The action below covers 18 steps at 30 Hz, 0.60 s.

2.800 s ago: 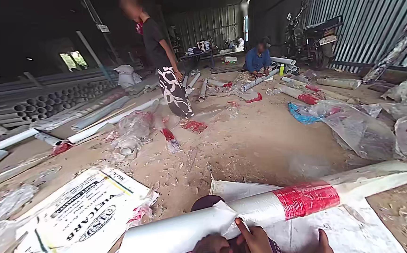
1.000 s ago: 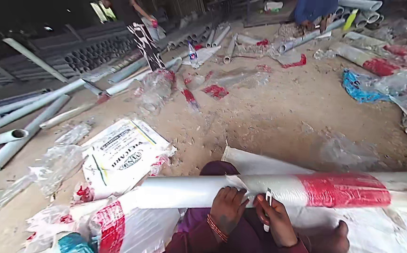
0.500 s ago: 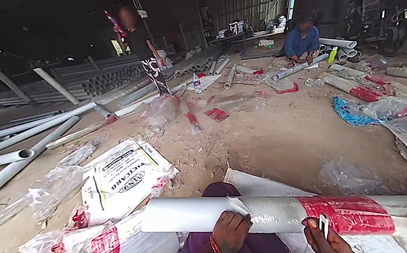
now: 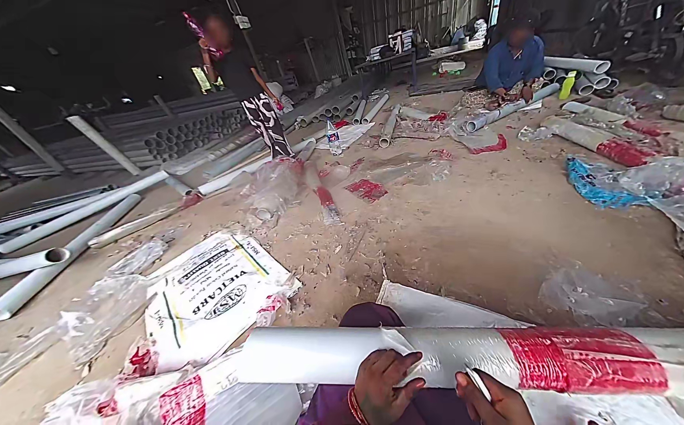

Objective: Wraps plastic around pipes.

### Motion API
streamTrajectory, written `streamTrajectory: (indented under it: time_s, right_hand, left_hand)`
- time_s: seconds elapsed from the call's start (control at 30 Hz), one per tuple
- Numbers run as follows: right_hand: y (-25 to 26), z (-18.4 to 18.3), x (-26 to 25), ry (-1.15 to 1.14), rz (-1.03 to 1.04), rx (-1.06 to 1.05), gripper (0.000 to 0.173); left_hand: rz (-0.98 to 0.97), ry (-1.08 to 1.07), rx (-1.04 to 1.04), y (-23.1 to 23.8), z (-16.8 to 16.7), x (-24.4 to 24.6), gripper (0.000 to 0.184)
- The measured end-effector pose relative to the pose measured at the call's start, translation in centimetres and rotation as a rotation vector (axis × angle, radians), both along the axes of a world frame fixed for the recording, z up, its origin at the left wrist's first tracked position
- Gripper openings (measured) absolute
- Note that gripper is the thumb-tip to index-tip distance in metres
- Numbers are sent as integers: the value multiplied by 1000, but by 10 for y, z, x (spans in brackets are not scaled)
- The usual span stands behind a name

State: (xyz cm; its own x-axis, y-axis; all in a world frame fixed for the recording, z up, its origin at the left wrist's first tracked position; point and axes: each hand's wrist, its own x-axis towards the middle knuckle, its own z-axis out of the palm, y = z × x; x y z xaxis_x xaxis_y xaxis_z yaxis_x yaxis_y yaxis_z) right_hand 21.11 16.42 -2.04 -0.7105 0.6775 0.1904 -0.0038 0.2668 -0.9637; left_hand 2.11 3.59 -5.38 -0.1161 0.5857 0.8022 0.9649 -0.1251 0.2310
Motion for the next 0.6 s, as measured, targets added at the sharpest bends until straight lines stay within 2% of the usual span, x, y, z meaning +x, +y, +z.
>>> streamTrajectory:
  time_s: [0.13,0.23,0.43,0.6]
  right_hand:
    - [-14,-7,-14,4,91,-38,24]
    - [-24,-5,-19,87,100,-157,21]
    - [-25,-1,-18,230,100,-268,23]
    - [-25,-1,-18,175,70,-250,22]
  left_hand:
    - [-228,-284,-168,-2,24,-2,25]
    - [-366,-316,-276,-1,43,4,22]
    - [-356,-638,-342,5,55,19,17]
    - [-354,-586,-400,5,58,20,15]
